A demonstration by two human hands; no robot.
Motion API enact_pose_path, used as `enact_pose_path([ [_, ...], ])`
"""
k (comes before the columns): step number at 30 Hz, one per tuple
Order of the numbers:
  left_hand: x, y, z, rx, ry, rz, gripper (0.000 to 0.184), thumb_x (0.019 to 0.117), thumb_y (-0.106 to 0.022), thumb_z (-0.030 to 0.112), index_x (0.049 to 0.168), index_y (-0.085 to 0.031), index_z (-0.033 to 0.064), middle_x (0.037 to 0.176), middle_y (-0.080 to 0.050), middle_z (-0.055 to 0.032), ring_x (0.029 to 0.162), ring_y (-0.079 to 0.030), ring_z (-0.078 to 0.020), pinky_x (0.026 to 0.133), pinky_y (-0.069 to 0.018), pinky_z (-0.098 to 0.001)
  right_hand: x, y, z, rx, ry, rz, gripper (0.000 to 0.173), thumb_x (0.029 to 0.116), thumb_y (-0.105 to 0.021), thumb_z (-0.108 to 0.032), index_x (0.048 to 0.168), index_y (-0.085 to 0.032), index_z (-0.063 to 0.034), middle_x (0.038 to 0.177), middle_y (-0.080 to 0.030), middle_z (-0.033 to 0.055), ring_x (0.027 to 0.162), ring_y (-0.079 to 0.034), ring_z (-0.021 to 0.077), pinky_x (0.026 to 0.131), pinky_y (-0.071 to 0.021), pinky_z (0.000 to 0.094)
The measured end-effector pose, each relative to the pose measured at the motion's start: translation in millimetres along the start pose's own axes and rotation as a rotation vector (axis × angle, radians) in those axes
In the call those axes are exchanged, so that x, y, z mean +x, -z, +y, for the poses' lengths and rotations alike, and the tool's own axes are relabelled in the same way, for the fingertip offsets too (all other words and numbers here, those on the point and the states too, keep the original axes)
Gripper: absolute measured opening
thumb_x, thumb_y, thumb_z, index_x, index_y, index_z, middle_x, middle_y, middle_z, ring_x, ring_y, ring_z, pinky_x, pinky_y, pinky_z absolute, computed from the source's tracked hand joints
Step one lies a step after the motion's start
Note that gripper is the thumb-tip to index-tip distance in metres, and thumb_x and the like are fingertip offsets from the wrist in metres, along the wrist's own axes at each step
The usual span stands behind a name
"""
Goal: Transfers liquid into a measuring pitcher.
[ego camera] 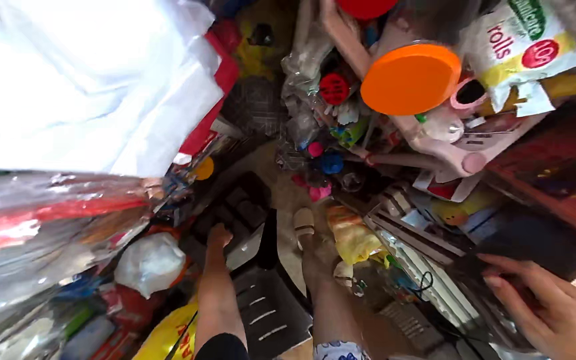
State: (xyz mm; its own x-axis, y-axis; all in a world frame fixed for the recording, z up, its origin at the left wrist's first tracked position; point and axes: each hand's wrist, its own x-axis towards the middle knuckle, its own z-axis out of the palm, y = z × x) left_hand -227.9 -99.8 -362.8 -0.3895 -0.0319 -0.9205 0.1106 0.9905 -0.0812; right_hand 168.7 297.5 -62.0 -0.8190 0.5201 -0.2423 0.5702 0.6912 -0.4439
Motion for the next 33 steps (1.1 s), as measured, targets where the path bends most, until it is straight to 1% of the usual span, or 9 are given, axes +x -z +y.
enact_pose_path([
  [3, -15.2, -9.3, 12.1, 0.029, -0.002, -0.009, 0.050, 0.0960, -0.069, 0.018, 0.137, -0.055, -0.0067, 0.139, -0.056, -0.0309, 0.132, -0.054, -0.0438, 0.110, -0.0432, -0.0593, 2.1, -14.3, -0.9, -0.052, 0.002, 0.121, 0.048, 0.1050, -0.048, -0.043, 0.118, -0.069, -0.0023, 0.078, -0.069, 0.0138, 0.060, -0.060, 0.0225, 0.056, -0.0489, 0.0388],
  [6, -29.5, -11.9, 39.5, 0.069, -0.048, -0.030, 0.050, 0.0989, -0.065, 0.020, 0.141, -0.053, -0.0039, 0.141, -0.056, -0.0286, 0.134, -0.053, -0.0422, 0.111, -0.0428, -0.0585, 6.0, -19.1, -6.1, -0.102, -0.013, 0.171, 0.051, 0.1040, -0.046, -0.047, 0.116, -0.070, -0.0035, 0.077, -0.070, 0.0123, 0.057, -0.061, 0.0247, 0.051, -0.0468, 0.0427],
  [11, -48.6, -1.9, 52.2, 0.079, -0.094, -0.045, 0.050, 0.0995, -0.064, 0.019, 0.142, -0.052, -0.0053, 0.142, -0.055, -0.0280, 0.135, -0.053, -0.0401, 0.112, -0.0419, -0.0561, 8.0, -21.1, -10.2, -0.156, -0.044, 0.167, 0.054, 0.1035, -0.044, -0.049, 0.116, -0.071, -0.0044, 0.079, -0.071, 0.0131, 0.062, -0.067, 0.0327, 0.051, -0.0488, 0.0512],
  [17, -112.5, 17.5, 52.1, 0.075, -0.207, -0.056, 0.045, 0.0986, -0.063, 0.015, 0.139, -0.055, -0.0051, 0.137, -0.059, -0.0269, 0.130, -0.057, -0.0390, 0.110, -0.0442, -0.0549, 9.5, -17.7, -10.3, -0.134, -0.063, 0.123, 0.056, 0.1019, -0.043, -0.050, 0.118, -0.069, -0.0040, 0.080, -0.071, 0.0145, 0.062, -0.067, 0.0369, 0.049, -0.0480, 0.0556],
  [21, -181.9, 34.6, 51.5, -0.022, -0.262, -0.032, 0.043, 0.0962, -0.064, 0.009, 0.136, -0.057, -0.0056, 0.132, -0.062, -0.0272, 0.124, -0.061, -0.0385, 0.108, -0.0468, -0.0547, 12.2, -14.2, -13.4, -0.105, -0.109, 0.039, 0.056, 0.1030, -0.042, -0.050, 0.124, -0.067, -0.0042, 0.087, -0.072, 0.0177, 0.070, -0.069, 0.0429, 0.056, -0.0500, 0.0619],
  [24, -245.3, 40.7, 49.2, -0.058, -0.235, 0.021, 0.035, 0.0960, -0.065, 0.010, 0.128, -0.061, -0.0048, 0.124, -0.066, -0.0262, 0.118, -0.064, -0.0378, 0.103, -0.0485, -0.0552, 13.4, -12.4, -14.3, -0.078, -0.150, -0.021, 0.050, 0.1032, -0.047, -0.045, 0.127, -0.066, -0.0047, 0.092, -0.072, 0.0203, 0.074, -0.070, 0.0456, 0.061, -0.0504, 0.0654],
  [27, -309.8, 48.0, 34.9, -0.199, -0.179, 0.070, 0.038, 0.0908, -0.069, 0.005, 0.127, -0.062, -0.0048, 0.127, -0.064, -0.0251, 0.123, -0.061, -0.0349, 0.107, -0.0469, -0.0528, 14.2, -8.5, -15.4, -0.068, -0.180, -0.065, 0.039, 0.1030, -0.055, -0.035, 0.128, -0.065, -0.0065, 0.092, -0.072, 0.0208, 0.075, -0.069, 0.0464, 0.061, -0.0502, 0.0656],
  [30, -373.4, 44.5, 6.9, -0.376, -0.155, 0.150, 0.036, 0.0863, -0.071, 0.000, 0.121, -0.063, -0.0066, 0.118, -0.067, -0.0227, 0.113, -0.064, -0.0300, 0.100, -0.0502, -0.0485, 18.4, -1.1, -19.3, -0.036, -0.244, -0.119, 0.034, 0.1033, -0.059, -0.030, 0.129, -0.064, -0.0084, 0.096, -0.072, 0.0226, 0.080, -0.069, 0.0487, 0.064, -0.0500, 0.0681],
  [33, -433.5, 36.5, -16.3, -0.533, -0.125, 0.216, 0.033, 0.0844, -0.072, -0.004, 0.116, -0.063, -0.0060, 0.109, -0.067, -0.0171, 0.102, -0.065, -0.0208, 0.092, -0.0527, -0.0396, 17.2, 2.0, -20.3, -0.029, -0.254, -0.116, 0.036, 0.1045, -0.056, -0.031, 0.130, -0.063, -0.0069, 0.099, -0.071, 0.0254, 0.083, -0.068, 0.0524, 0.065, -0.0488, 0.0712],
])
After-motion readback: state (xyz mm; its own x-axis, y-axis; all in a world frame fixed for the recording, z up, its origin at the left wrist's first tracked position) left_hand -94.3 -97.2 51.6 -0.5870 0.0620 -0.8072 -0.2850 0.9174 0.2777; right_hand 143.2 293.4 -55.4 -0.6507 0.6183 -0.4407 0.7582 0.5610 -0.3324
